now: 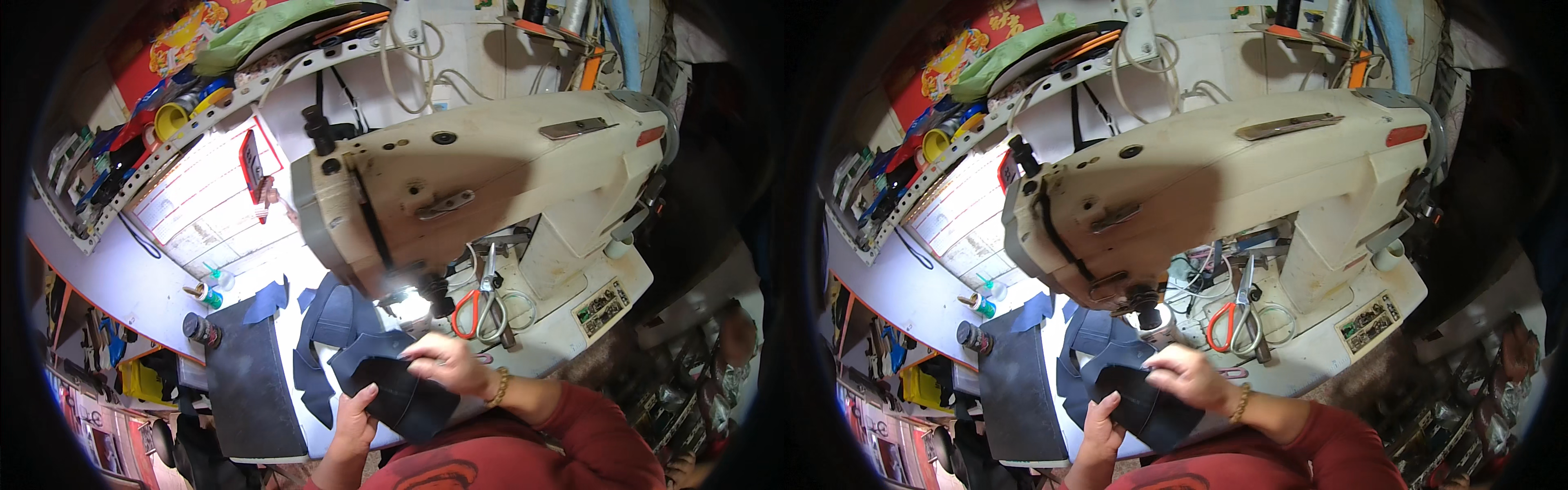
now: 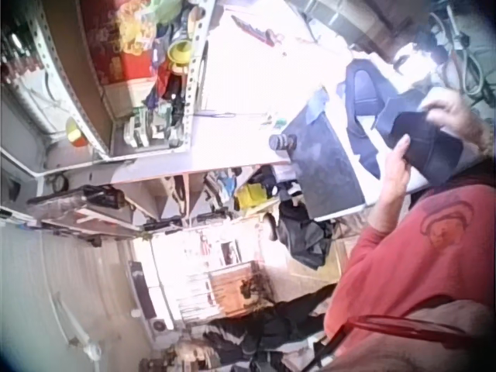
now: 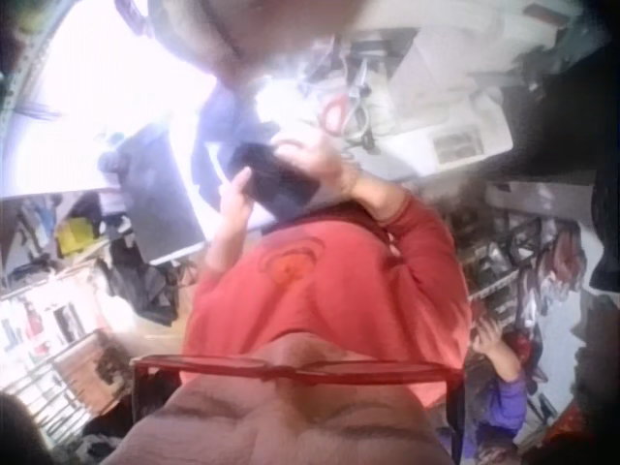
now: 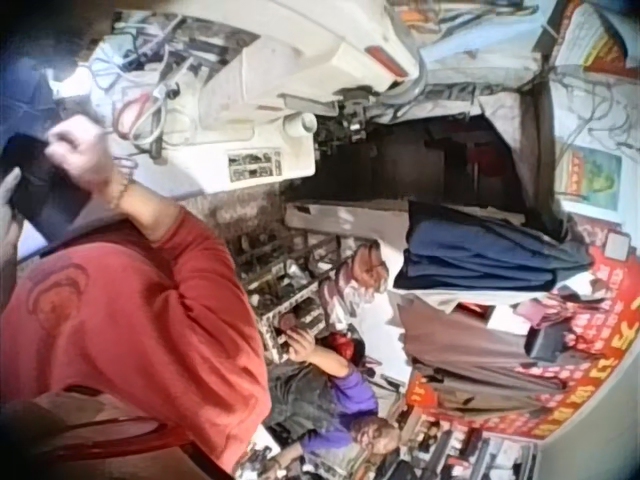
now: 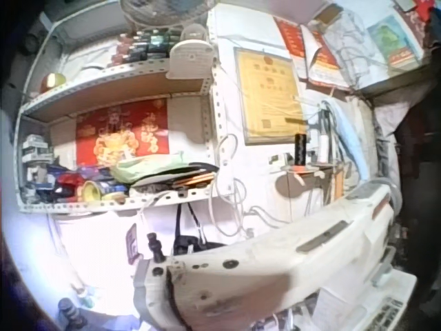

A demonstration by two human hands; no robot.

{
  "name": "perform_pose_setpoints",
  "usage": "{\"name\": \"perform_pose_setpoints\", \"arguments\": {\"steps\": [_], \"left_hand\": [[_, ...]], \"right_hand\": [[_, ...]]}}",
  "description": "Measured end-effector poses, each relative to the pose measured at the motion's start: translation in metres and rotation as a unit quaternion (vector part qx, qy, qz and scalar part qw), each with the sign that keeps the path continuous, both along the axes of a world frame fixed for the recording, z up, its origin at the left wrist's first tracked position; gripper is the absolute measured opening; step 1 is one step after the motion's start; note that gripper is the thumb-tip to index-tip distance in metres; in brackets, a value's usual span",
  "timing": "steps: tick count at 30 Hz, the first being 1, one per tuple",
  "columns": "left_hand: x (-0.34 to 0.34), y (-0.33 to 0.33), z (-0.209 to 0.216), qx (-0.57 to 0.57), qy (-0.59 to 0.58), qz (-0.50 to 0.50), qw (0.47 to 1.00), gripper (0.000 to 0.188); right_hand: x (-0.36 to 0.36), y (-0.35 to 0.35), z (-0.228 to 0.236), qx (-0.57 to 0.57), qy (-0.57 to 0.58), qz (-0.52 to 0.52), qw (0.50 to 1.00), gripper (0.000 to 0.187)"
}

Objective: The person sews a black fabric piece on a sewing machine, then uses scissors to trim excess material and threads. The person handles the fabric with both hands, aligning it under the needle and cutting along the edges.

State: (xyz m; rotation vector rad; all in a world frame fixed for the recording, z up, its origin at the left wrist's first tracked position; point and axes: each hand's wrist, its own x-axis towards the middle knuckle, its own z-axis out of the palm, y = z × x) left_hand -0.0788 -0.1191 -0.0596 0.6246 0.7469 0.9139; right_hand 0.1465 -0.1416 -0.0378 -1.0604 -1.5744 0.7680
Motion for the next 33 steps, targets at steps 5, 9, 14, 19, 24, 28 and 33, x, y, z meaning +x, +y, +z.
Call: {"name": "perform_pose_setpoints", "arguments": {"steps": [5,9,14,19,24,28,33], "left_hand": [[0.003,0.003,0.018,0.009,0.018,0.090,0.996,0.043],[0.005,0.003,0.021,0.005,-0.016,0.074,0.997,0.044],[-0.006,0.007,0.019,-0.007,-0.078,0.059,0.995,0.046],[-0.014,0.007,0.021,-0.003,-0.099,0.040,0.994,0.049],[-0.018,0.006,0.032,0.054,-0.121,0.013,0.991,0.050],[-0.015,0.007,0.037,0.054,-0.129,-0.026,0.990,0.051],[0.010,0.003,0.033,0.102,-0.139,-0.054,0.984,0.051]], "right_hand": [[0.065,0.006,-0.034,-0.092,-0.394,-0.327,0.854,0.043],[0.073,0.015,-0.054,-0.171,-0.448,-0.322,0.817,0.058],[0.067,0.026,-0.069,-0.135,-0.417,-0.391,0.809,0.043],[0.068,0.030,-0.087,-0.132,-0.397,-0.440,0.795,0.042],[0.077,0.005,-0.067,-0.090,-0.254,-0.434,0.860,0.055],[0.059,-0.060,-0.025,-0.030,0.059,-0.378,0.923,0.062],[0.033,-0.109,0.033,-0.081,0.324,-0.186,0.924,0.063]]}}
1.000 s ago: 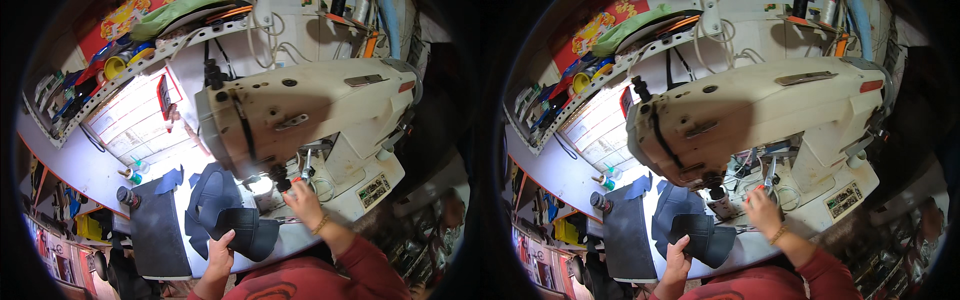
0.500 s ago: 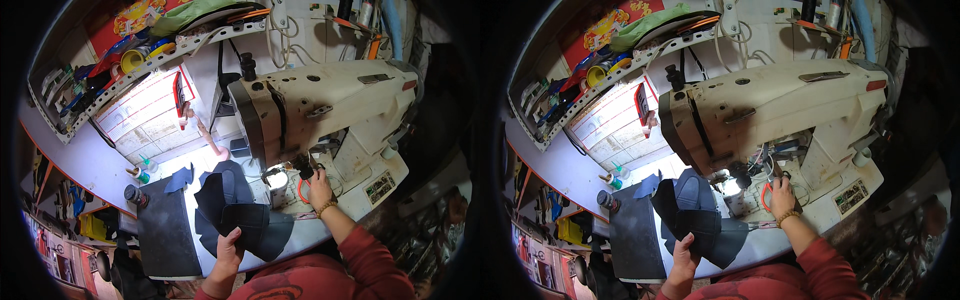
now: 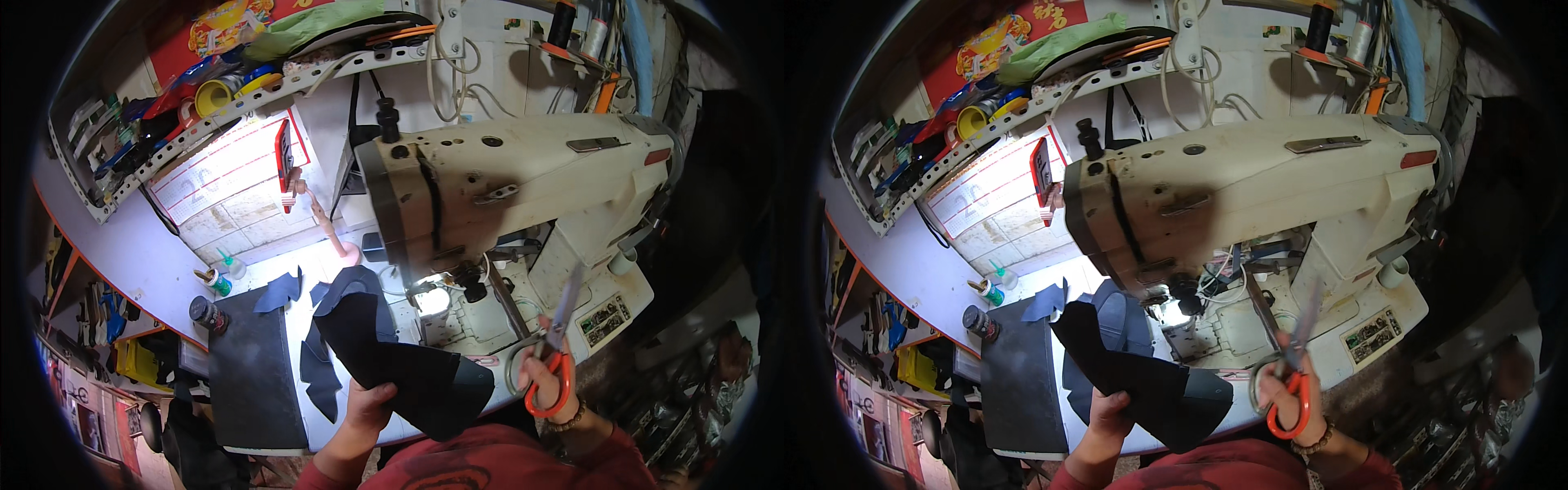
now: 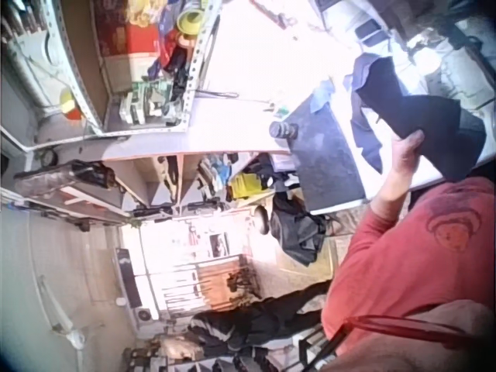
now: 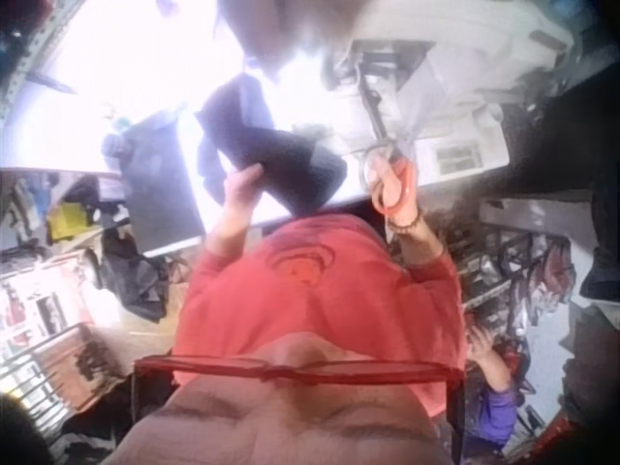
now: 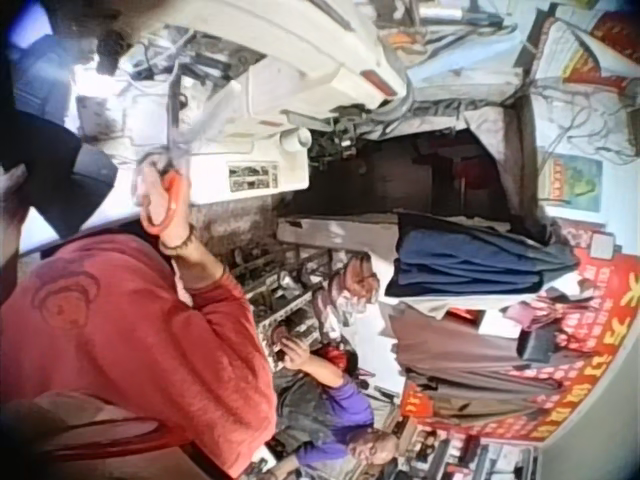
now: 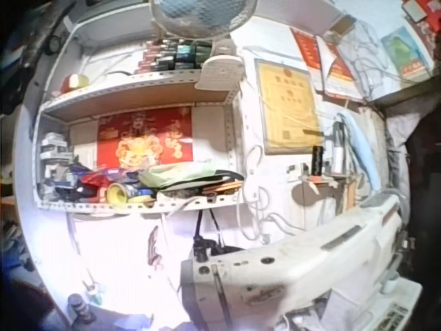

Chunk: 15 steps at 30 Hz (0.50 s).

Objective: The person sews a black fabric piece on a sewing machine, then uses scissors to trim excess material and threads. The person handles the fabric with both hands, aligning it under the needle and cutting along the edges.

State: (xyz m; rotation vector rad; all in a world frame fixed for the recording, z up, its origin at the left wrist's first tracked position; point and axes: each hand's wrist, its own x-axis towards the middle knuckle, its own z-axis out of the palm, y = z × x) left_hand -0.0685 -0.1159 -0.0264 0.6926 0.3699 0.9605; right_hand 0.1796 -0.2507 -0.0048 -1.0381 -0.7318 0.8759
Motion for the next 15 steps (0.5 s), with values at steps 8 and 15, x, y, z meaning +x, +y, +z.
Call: {"name": "perform_pose_setpoints", "arguments": {"steps": [8,15], "left_hand": [[0.004,-0.013,-0.007,-0.036,-0.006,0.045,0.998,0.047],[-0.002,-0.023,-0.023,-0.073,-0.002,0.047,0.996,0.045]], "right_hand": [[-0.028,0.023,-0.009,-0.054,-0.186,0.244,0.950,0.053],[-0.033,0.017,-0.021,-0.161,-0.069,0.336,0.925,0.071]]}}
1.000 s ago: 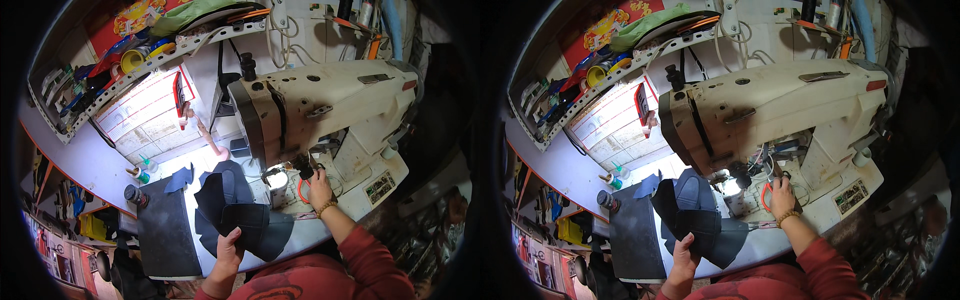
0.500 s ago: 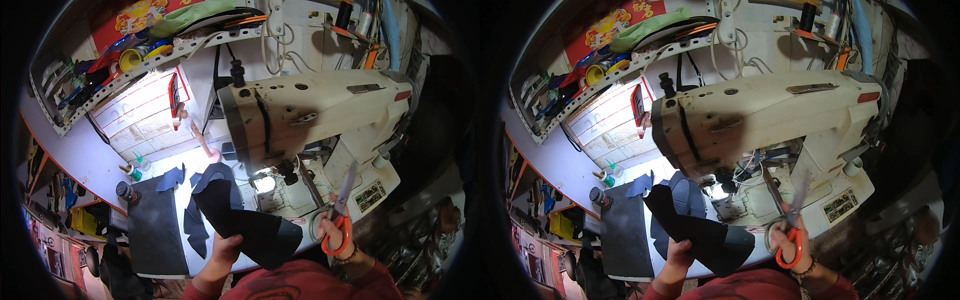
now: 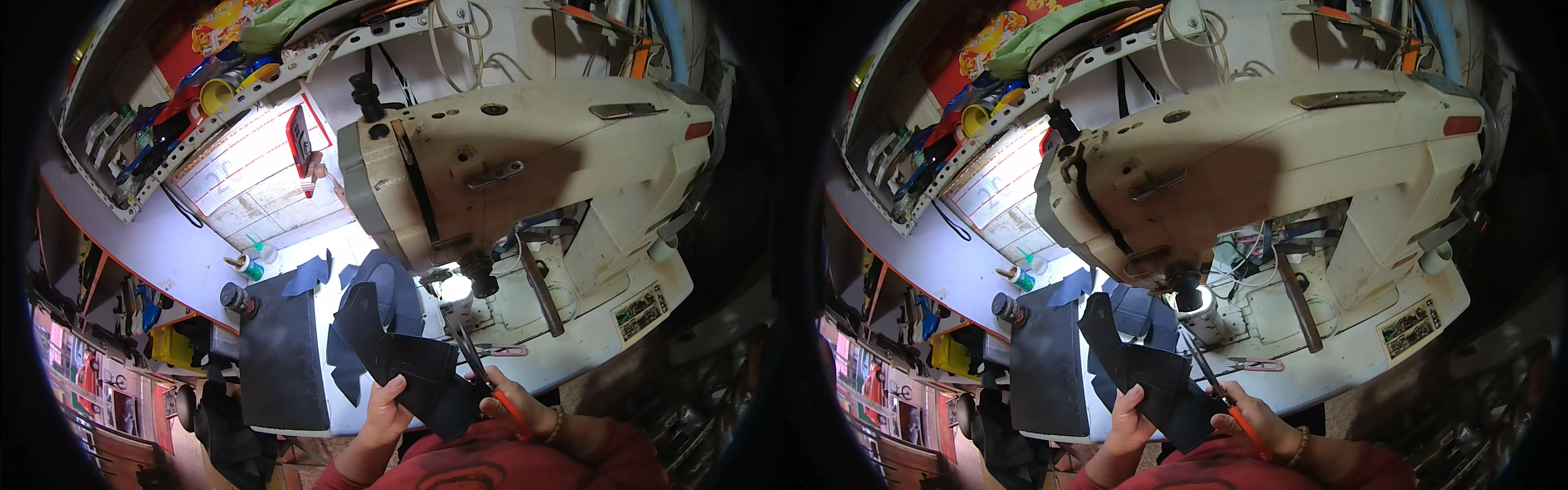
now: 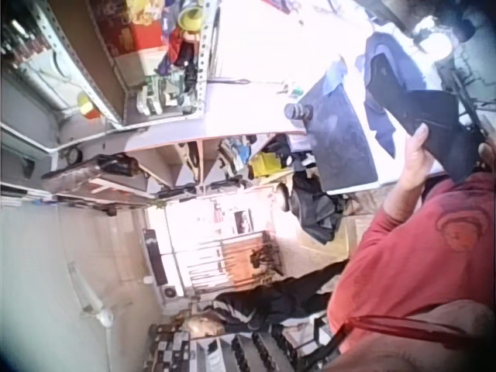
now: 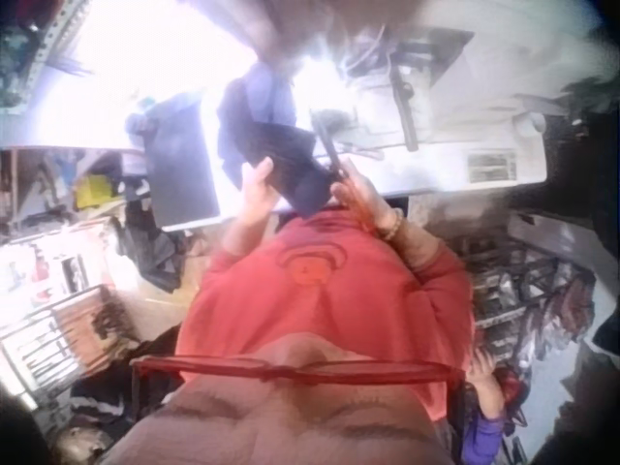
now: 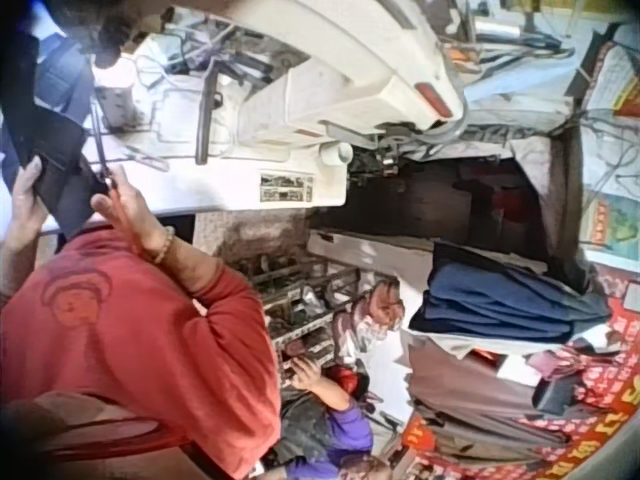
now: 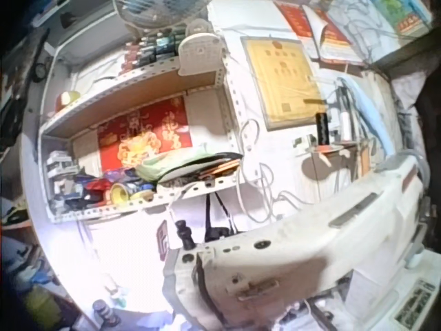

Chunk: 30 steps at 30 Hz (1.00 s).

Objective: The person sews a black fabric piece on a sewing machine, then uses scissors to trim excess material and threads. The person handles the fabric with both hands, aligning it under the needle and cutting along the edges.

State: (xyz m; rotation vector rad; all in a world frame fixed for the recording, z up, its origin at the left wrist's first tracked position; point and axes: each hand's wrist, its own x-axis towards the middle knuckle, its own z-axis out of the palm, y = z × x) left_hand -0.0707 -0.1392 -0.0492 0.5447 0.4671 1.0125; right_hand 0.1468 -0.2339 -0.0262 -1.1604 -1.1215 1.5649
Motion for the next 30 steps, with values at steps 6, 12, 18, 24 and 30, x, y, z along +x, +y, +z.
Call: {"name": "perform_pose_setpoints", "arguments": {"steps": [6,12,18,24,30], "left_hand": [[-0.001,-0.002,-0.002,-0.023,0.018,0.029,0.999,0.044],[-0.006,-0.004,0.000,0.033,0.057,0.042,0.997,0.044],[-0.026,0.006,-0.016,-0.129,-0.097,-0.085,0.983,0.049],[-0.025,0.004,-0.029,-0.222,-0.230,-0.159,0.934,0.064],[-0.019,-0.002,-0.030,-0.148,-0.255,-0.183,0.938,0.059]], "right_hand": [[-0.003,0.012,-0.006,0.059,-0.072,0.040,0.995,0.078],[0.005,0.013,-0.008,0.137,-0.147,-0.010,0.980,0.065],[0.037,0.006,-0.006,0.243,-0.246,-0.103,0.933,0.067],[0.007,0.001,-0.052,0.101,-0.108,-0.088,0.985,0.052],[-0.040,0.018,-0.087,0.176,-0.113,-0.033,0.977,0.044]]}}
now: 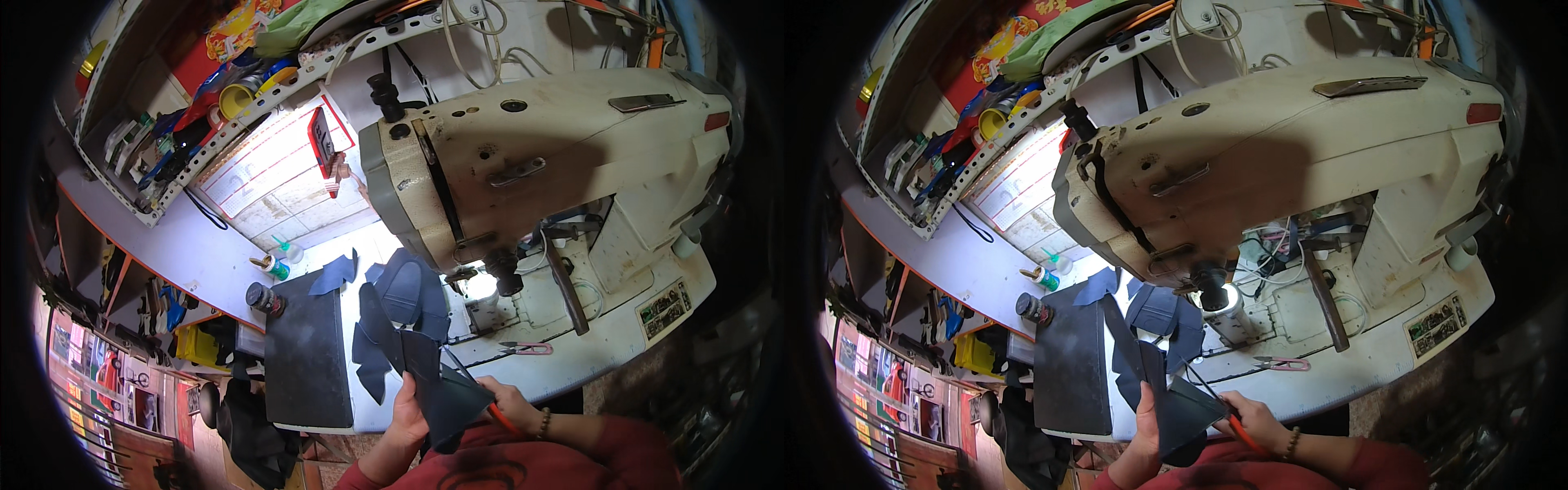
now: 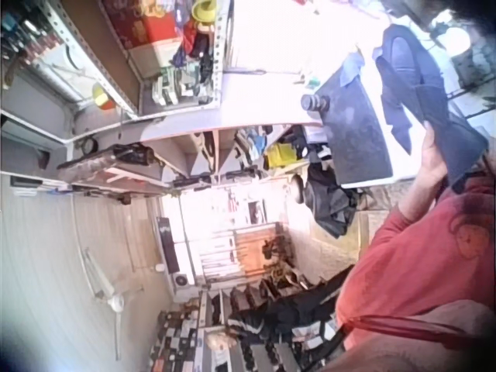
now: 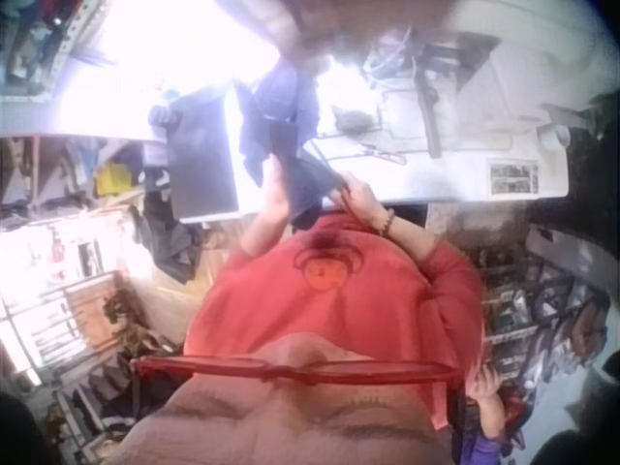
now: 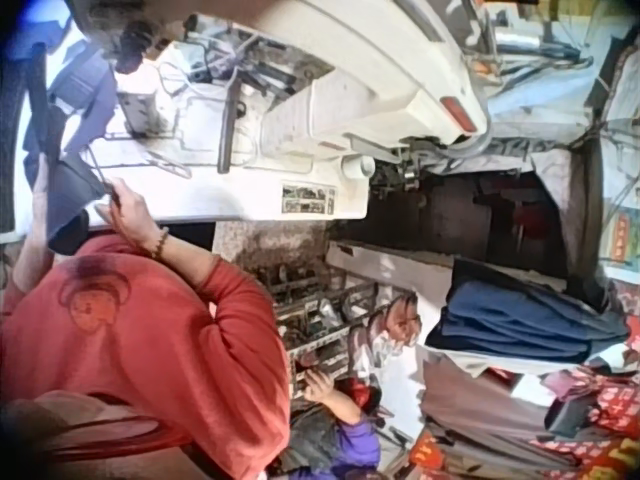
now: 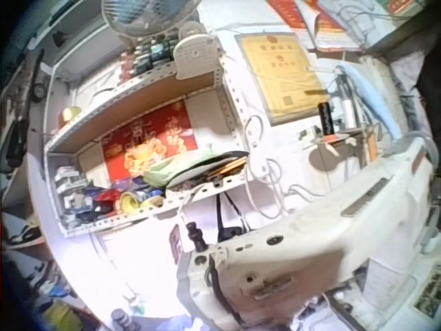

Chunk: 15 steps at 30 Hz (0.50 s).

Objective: The person sews a black fabric piece on a sewing machine, then uses scissors to trim excess material and threads. The person handles the fabric with both hands, aligning it under the needle and cutting along the edges.

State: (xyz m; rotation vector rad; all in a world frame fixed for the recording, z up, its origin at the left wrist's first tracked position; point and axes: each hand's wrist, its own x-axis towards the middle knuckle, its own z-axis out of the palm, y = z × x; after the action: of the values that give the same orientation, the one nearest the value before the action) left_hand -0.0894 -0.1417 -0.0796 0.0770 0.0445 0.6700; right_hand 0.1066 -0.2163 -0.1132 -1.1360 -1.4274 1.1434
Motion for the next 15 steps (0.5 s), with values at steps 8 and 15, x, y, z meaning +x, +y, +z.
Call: {"name": "perform_pose_setpoints", "arguments": {"steps": [8,15], "left_hand": [[-0.018,0.030,0.012,0.227,0.109,0.116,0.961,0.011],[-0.016,0.076,0.005,0.384,-0.058,0.202,0.899,0.032]], "right_hand": [[0.000,0.018,0.045,0.124,0.010,-0.025,0.992,0.044],[0.010,0.035,0.065,0.330,-0.263,0.025,0.906,0.056]]}}
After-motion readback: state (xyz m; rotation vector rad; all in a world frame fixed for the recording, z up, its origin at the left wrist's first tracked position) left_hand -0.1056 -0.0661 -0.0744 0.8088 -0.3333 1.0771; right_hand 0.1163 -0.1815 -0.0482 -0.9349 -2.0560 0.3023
